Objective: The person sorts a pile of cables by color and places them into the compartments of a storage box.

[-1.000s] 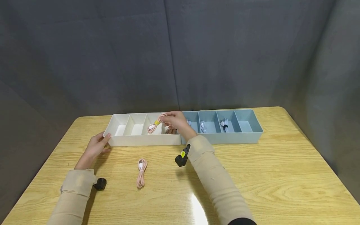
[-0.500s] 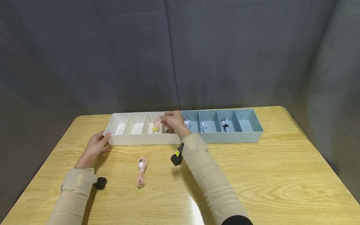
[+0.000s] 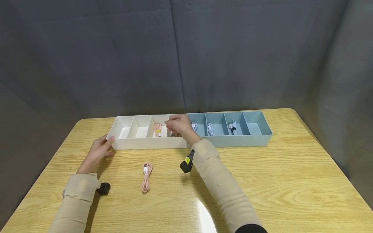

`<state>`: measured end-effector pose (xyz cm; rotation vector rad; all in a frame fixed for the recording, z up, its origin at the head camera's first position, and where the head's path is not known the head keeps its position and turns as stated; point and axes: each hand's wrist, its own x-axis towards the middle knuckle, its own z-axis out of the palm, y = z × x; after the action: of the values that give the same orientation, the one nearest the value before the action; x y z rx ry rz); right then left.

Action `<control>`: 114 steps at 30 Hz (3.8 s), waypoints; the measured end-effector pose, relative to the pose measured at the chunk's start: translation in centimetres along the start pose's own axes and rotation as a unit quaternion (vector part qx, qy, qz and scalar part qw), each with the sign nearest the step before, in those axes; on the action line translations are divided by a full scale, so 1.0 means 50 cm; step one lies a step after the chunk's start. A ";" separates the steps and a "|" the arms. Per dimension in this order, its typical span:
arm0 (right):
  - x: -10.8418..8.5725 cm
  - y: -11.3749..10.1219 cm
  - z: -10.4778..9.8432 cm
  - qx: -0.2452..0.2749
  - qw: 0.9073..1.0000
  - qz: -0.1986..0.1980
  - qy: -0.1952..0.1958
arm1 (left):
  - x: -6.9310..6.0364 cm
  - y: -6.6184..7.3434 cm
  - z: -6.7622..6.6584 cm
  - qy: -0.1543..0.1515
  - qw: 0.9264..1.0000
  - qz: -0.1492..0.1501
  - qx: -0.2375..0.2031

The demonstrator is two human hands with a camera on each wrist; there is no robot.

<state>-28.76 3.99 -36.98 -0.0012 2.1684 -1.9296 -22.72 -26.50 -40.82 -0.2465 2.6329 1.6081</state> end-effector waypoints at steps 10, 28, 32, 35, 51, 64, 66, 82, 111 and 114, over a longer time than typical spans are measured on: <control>-0.025 -0.004 -0.007 0.013 1.000 0.008 -0.018 | 0.017 -0.034 -0.001 0.003 1.000 0.009 -0.005; -0.066 0.001 -0.031 0.002 0.999 -0.017 -0.037 | -0.003 0.002 0.000 -0.003 1.000 0.002 -0.008; -0.075 0.002 -0.033 -0.012 0.999 -0.028 -0.044 | -0.005 0.004 -0.002 -0.008 1.000 0.006 -0.013; -0.081 0.004 -0.034 -0.018 0.998 -0.028 -0.049 | -0.004 0.003 -0.003 -0.010 1.000 0.009 -0.010; -0.102 0.010 -0.027 -0.037 0.996 -0.027 -0.077 | -0.009 0.003 -0.005 -0.018 1.000 0.005 -0.014; -0.112 0.021 0.000 -0.069 0.993 -0.026 -0.097 | -0.008 0.004 -0.003 -0.011 1.000 0.005 -0.013; -0.114 0.024 0.004 -0.073 0.992 -0.024 -0.103 | -0.007 0.004 -0.003 -0.010 1.000 0.008 -0.011; -0.126 0.061 0.051 -0.082 0.987 -0.036 -0.135 | -0.007 0.002 -0.002 -0.006 1.000 0.000 -0.008; -0.153 0.112 0.122 -0.126 0.974 -0.007 -0.191 | -0.005 0.002 -0.002 -0.006 1.000 0.003 -0.007; -0.156 0.114 0.128 -0.127 0.974 0.008 -0.189 | -0.005 0.002 -0.002 -0.004 1.000 0.000 -0.006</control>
<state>-19.17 -0.30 -41.86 -0.3627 2.1213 -1.4815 -22.48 -26.49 -40.66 -0.2395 2.6188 1.6213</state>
